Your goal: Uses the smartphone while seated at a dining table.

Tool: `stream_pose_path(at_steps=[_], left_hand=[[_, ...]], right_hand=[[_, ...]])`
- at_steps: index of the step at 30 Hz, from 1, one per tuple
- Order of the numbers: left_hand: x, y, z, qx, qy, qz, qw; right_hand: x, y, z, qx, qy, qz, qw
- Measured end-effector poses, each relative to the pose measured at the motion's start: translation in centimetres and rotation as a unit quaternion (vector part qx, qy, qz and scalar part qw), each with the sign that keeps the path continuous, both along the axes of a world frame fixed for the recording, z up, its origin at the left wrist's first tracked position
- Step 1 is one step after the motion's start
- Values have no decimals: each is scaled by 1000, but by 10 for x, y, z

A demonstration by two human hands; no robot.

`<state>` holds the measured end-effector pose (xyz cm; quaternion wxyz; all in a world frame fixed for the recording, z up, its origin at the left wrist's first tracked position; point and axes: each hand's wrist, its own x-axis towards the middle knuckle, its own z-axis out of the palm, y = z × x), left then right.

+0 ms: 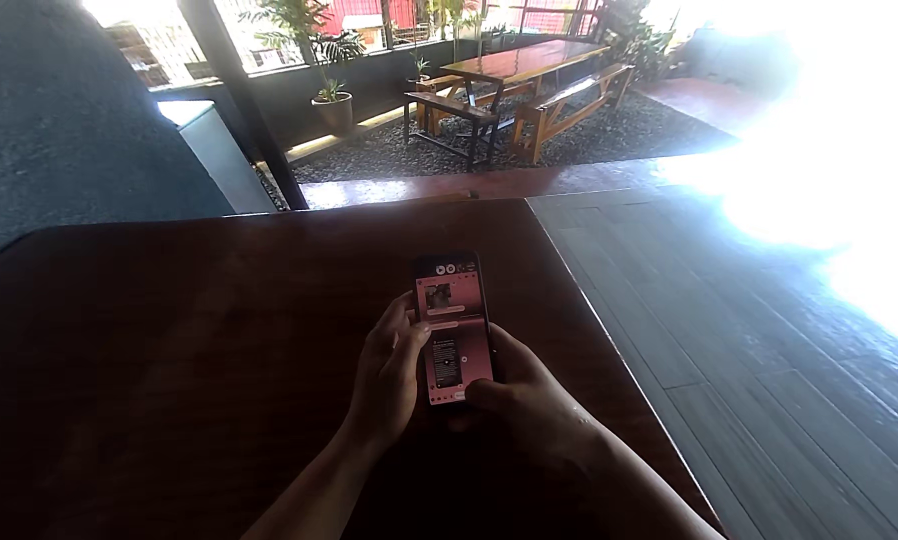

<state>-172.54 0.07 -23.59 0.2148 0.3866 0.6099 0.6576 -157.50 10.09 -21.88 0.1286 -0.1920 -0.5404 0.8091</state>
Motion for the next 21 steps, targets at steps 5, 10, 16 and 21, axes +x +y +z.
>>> stream_pose_path(at_steps=[5,10,16,21], left_hand=[[0,0,0,4,-9,-5,1000],[-1,0,-1,5,-11,-15,1000],[-3,0,-3,-8,15,-53,998],[-4,0,-4,-12,18,-83,996]], right_hand=[[0,1,-1,-7,6,4,1000],[1,3,-1,-22,13,1,1000],[1,6,0,-93,23,-26,995],[1,8,-1,-104,26,-35,994]])
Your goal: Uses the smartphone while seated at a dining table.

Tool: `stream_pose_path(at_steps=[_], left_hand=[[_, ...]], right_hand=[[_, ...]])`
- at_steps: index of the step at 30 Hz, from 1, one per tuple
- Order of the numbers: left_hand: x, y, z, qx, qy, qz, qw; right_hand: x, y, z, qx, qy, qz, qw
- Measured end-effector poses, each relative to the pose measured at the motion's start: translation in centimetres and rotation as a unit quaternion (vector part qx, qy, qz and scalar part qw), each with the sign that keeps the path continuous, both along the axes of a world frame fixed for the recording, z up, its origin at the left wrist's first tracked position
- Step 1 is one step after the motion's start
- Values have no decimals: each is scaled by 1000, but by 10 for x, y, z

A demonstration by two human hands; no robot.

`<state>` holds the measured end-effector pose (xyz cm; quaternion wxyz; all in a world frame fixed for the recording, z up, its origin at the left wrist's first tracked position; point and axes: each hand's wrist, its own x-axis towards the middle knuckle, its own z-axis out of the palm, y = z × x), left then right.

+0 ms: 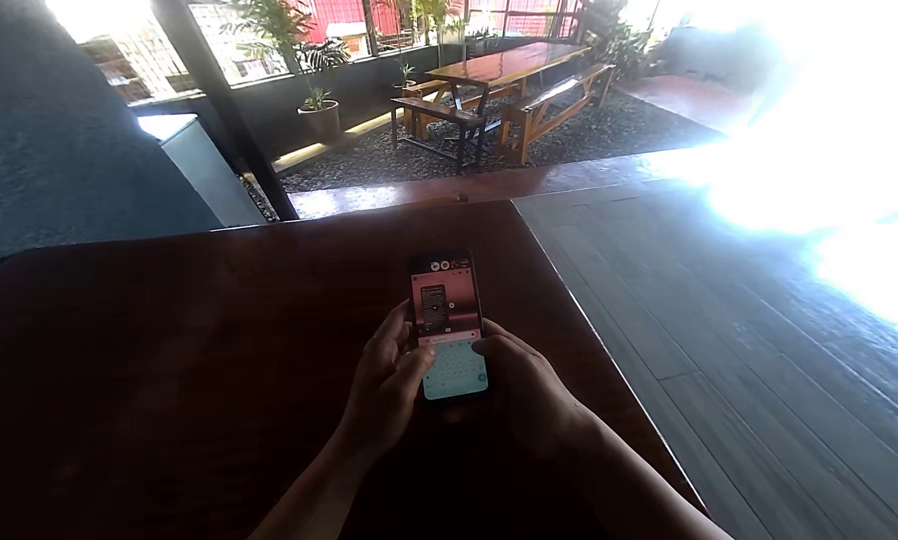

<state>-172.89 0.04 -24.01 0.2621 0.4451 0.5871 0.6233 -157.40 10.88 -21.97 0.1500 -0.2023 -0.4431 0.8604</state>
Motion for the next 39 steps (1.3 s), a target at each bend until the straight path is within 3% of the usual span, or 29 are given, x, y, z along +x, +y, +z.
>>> stream_pose_path(at_steps=[24,39], left_hand=[[2,-2,3,-24,-91,-115,989],[2,-1,0,-16,-35,-48,998]], right_hand=[[2,1,2,0,-2,-7,1000],[1,1,0,10,-7,-6,1000]])
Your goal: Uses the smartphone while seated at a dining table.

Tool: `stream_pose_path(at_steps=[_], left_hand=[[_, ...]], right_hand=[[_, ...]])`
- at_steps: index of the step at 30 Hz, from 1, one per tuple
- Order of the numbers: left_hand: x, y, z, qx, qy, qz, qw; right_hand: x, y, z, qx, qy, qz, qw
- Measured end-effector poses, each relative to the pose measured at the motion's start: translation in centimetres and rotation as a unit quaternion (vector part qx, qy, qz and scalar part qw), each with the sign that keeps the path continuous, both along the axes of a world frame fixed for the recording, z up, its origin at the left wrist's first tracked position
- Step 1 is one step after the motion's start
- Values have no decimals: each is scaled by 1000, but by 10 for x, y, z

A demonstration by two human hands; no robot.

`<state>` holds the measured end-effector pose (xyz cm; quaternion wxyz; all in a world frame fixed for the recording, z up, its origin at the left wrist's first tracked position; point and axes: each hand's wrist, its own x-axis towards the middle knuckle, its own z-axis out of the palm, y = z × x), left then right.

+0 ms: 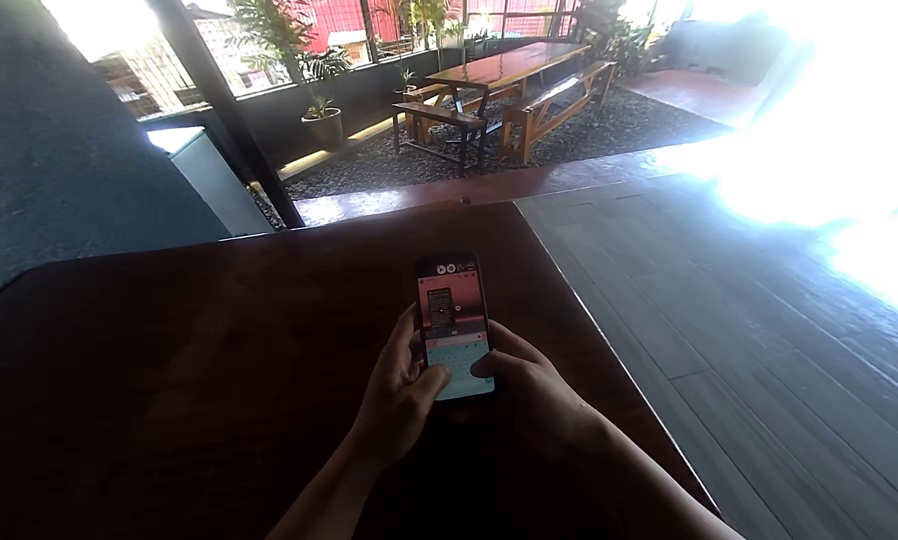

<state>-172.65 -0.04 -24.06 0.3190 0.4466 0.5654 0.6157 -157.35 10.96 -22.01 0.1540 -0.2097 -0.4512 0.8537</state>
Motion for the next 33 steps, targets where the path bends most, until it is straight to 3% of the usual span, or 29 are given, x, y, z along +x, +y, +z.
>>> stream_pose_path(at_steps=[33], left_hand=[[2,2,-2,40,-7,47,998]], right_hand=[[0,-1,2,33,7,8,999]])
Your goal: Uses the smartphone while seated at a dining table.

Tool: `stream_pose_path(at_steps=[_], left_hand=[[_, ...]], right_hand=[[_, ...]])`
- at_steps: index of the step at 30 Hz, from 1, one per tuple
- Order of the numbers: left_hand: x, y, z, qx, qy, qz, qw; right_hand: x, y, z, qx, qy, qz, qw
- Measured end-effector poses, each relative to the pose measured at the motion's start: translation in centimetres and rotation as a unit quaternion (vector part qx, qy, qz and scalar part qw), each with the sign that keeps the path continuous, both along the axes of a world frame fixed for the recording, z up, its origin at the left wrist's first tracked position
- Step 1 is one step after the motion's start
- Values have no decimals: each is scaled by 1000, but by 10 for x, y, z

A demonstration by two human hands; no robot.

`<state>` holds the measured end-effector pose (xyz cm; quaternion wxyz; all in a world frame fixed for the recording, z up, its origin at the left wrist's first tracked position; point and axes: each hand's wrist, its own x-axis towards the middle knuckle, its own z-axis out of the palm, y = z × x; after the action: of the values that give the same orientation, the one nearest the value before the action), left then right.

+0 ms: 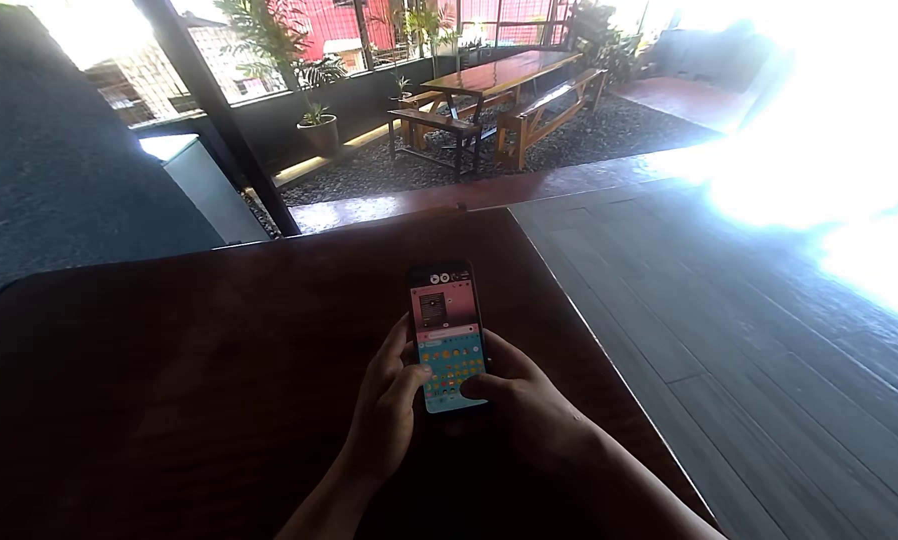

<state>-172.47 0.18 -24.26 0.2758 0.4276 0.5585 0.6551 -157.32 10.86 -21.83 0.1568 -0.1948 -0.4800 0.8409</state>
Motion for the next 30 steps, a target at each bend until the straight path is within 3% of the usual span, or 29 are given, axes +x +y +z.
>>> stream_pose_path(at_steps=[30], left_hand=[[1,-2,-1,0,37,-15,999]], right_hand=[[-1,0,-2,-34,-20,-43,998]])
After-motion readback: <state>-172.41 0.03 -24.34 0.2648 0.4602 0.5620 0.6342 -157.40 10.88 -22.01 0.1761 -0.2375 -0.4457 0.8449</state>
